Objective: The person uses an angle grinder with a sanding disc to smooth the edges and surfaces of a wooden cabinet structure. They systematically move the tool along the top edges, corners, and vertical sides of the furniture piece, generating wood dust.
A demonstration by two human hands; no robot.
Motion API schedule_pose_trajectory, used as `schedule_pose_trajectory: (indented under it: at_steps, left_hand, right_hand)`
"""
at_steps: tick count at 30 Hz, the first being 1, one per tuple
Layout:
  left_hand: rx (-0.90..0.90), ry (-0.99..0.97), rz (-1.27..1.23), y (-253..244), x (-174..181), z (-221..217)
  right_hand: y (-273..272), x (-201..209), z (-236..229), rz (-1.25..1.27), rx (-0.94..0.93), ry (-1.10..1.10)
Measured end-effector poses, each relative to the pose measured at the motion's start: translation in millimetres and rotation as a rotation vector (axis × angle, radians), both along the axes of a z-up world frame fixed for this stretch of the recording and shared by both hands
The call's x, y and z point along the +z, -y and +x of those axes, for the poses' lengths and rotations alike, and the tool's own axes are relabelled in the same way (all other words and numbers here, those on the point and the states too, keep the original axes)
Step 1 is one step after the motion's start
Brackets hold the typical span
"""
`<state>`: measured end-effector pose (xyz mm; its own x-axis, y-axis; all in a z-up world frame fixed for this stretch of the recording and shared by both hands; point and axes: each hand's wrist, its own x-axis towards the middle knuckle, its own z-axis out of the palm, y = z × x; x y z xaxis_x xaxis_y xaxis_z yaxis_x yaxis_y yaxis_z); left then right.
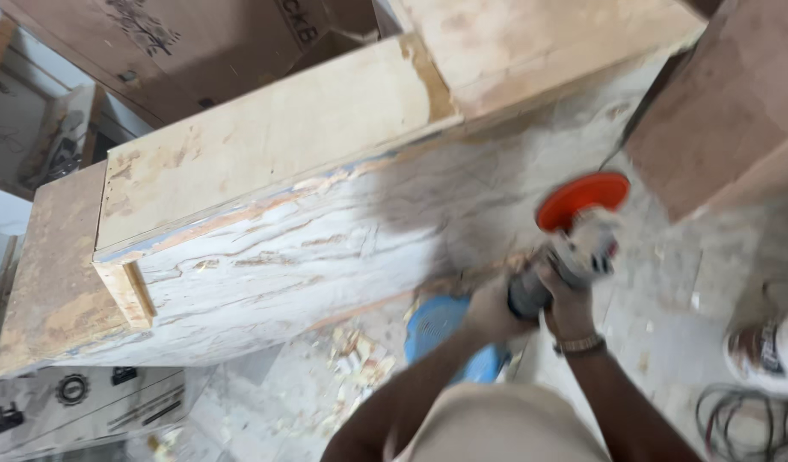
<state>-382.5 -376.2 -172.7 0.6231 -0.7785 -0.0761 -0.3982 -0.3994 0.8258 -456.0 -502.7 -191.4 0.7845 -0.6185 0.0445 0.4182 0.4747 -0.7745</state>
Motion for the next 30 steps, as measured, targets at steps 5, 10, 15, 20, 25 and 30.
schedule_pose_trajectory:
  at_steps: [5, 10, 15, 20, 25, 30]
  left_hand:
    - [0.098, 0.011, -0.139, -40.6, -41.4, 61.5]
    - [0.18, -0.149, -0.315, -62.6, -66.2, 112.8]
    - [0.233, -0.131, -0.366, -48.8, -101.3, 150.7]
    - [0.282, -0.088, -0.341, -8.8, -100.3, 162.3]
    - [0.26, 0.008, -0.055, 6.7, -85.5, 180.5]
    - [0.228, -0.003, -0.251, -15.5, -96.8, 181.7]
  right_hand:
    - [-39.0, -60.0, 71.6, -0.011, -0.005, -0.122]
    - [-60.8, -61.2, 141.8, -0.468, -0.062, -0.207]
    - [-58.5, -52.9, 182.9, -0.512, 0.06, -0.385]
    - [-21.2, -66.1, 198.9, -0.441, 0.12, -0.237]
    - [3.7, -88.7, 204.5, -0.421, 0.092, -0.044]
    - [-25.9, -100.5, 205.7, -0.627, 0.059, -0.173]
